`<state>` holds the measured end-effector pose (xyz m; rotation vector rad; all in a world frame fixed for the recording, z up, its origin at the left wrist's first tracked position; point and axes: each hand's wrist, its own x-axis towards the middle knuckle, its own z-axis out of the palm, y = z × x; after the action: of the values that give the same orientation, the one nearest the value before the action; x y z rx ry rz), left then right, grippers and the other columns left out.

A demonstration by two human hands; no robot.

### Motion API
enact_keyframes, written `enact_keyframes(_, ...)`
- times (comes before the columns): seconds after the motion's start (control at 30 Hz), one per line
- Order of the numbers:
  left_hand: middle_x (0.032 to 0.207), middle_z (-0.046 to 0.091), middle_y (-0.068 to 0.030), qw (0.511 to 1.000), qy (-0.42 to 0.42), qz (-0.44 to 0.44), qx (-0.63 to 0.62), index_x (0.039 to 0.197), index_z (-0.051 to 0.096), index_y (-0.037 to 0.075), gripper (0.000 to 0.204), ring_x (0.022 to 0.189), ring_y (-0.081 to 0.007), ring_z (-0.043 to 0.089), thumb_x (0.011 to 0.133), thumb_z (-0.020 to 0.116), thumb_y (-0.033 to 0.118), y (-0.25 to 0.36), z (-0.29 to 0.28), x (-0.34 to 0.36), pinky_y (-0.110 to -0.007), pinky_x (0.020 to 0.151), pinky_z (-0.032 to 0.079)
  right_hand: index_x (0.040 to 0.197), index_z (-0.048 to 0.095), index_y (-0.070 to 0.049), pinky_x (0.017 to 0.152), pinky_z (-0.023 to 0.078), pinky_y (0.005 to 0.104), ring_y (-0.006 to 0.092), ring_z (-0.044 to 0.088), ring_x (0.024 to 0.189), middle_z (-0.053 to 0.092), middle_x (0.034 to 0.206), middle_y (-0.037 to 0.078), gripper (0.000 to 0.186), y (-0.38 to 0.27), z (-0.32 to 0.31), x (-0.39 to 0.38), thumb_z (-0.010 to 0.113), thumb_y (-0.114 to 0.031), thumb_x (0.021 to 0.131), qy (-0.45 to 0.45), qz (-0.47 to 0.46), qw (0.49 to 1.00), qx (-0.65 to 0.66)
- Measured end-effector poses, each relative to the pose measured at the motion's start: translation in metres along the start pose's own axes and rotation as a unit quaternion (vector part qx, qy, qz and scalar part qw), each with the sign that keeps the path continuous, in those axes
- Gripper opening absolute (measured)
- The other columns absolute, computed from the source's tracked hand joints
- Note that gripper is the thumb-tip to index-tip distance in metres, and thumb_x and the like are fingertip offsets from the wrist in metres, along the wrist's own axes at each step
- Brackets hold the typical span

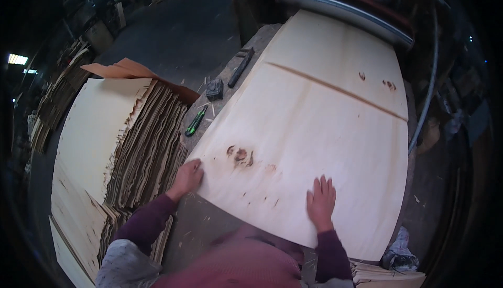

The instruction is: The person operates a roller machine using a metal lever, then receives, aligns, and stacks wood veneer sheets by hand onto piles as they exit the machine.

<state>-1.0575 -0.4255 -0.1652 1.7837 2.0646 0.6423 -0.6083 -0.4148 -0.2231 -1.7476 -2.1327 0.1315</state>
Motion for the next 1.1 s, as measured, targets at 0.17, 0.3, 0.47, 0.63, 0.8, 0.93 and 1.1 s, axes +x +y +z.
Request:
enact_keyframes(0.17, 0.102, 0.064, -0.0221, 0.996, -0.068, -0.019, 0.055, 0.099, 0.068, 0.000, 0.030, 0.099, -0.0383, 0.061, 0.081, 0.067, 0.024, -0.025, -0.007, 0.019, -0.044, 0.087, 0.050, 0.131, 0.053, -0.002, 0.109, 0.028, 0.0559, 0.0437, 0.036, 0.135, 0.046, 0.143, 0.020, 0.051, -0.051, -0.027, -0.118, 0.064, -0.020, 0.085, -0.046, 0.017, 0.999, 0.023)
enact_keyframes(0.3, 0.109, 0.064, -0.0180, 0.998, 0.025, 0.043, 0.038, 0.097, 0.070, 0.002, 0.029, 0.102, -0.0363, 0.061, 0.081, 0.068, 0.027, -0.019, -0.018, 0.014, -0.043, 0.089, 0.050, 0.131, 0.053, -0.001, 0.109, 0.028, 0.0562, 0.0440, 0.035, 0.136, 0.045, 0.143, 0.020, 0.055, -0.068, -0.029, -0.140, 0.067, -0.026, 0.084, -0.040, 0.031, 0.998, 0.025)
enact_keyframes(0.47, 0.098, 0.069, -0.0148, 0.978, -0.070, -0.064, -0.187, 0.103, 0.066, -0.001, 0.027, 0.084, -0.0259, 0.068, 0.087, 0.067, 0.021, 0.020, -0.050, 0.009, -0.036, 0.073, 0.054, 0.133, 0.051, -0.002, 0.109, 0.028, 0.0562, 0.0432, 0.035, 0.136, 0.044, 0.144, 0.019, 0.068, -0.075, -0.036, -0.141, 0.074, -0.035, 0.079, -0.032, 0.012, 0.999, 0.017)
enact_keyframes(0.63, 0.093, 0.070, -0.0113, 0.836, -0.218, -0.103, -0.493, 0.107, 0.064, -0.003, 0.021, 0.071, -0.0155, 0.067, 0.095, 0.060, 0.014, 0.072, -0.110, 0.032, -0.029, 0.063, 0.055, 0.137, 0.047, -0.003, 0.110, 0.028, 0.0556, 0.0420, 0.034, 0.137, 0.042, 0.146, 0.020, 0.076, -0.068, -0.057, -0.141, 0.075, -0.035, 0.075, -0.063, 0.017, 0.998, 0.008)
enact_keyframes(0.8, 0.096, 0.070, -0.0077, 0.798, -0.217, 0.030, -0.561, 0.115, 0.063, -0.005, 0.027, 0.081, -0.0137, 0.067, 0.093, 0.059, 0.011, 0.069, -0.125, 0.021, -0.028, 0.073, 0.054, 0.138, 0.047, -0.001, 0.110, 0.030, 0.0551, 0.0457, 0.037, 0.135, 0.044, 0.143, 0.026, 0.067, -0.047, -0.090, -0.132, 0.062, -0.014, 0.074, -0.031, 0.030, 0.999, 0.023)
enact_keyframes(0.93, 0.095, 0.070, -0.0064, 0.879, -0.178, -0.125, -0.424, 0.108, 0.067, -0.005, 0.026, 0.080, -0.0130, 0.066, 0.085, 0.063, 0.006, 0.034, -0.120, -0.020, -0.026, 0.073, 0.052, 0.136, 0.051, -0.006, 0.103, 0.037, 0.0532, 0.0461, 0.045, 0.127, 0.049, 0.137, 0.024, 0.075, -0.062, -0.147, -0.151, 0.061, -0.009, 0.061, -0.048, -0.004, 0.998, -0.036)
enact_keyframes(1.1, 0.085, 0.069, -0.0065, 0.842, -0.161, -0.139, -0.496, 0.100, 0.068, -0.002, 0.021, 0.076, -0.0149, 0.066, 0.087, 0.065, 0.014, 0.018, -0.114, 0.007, -0.028, 0.067, 0.053, 0.135, 0.053, -0.008, 0.104, 0.037, 0.0541, 0.0457, 0.046, 0.127, 0.051, 0.137, 0.022, 0.073, -0.068, -0.179, -0.131, 0.058, -0.009, 0.062, -0.019, 0.001, 1.000, 0.001)
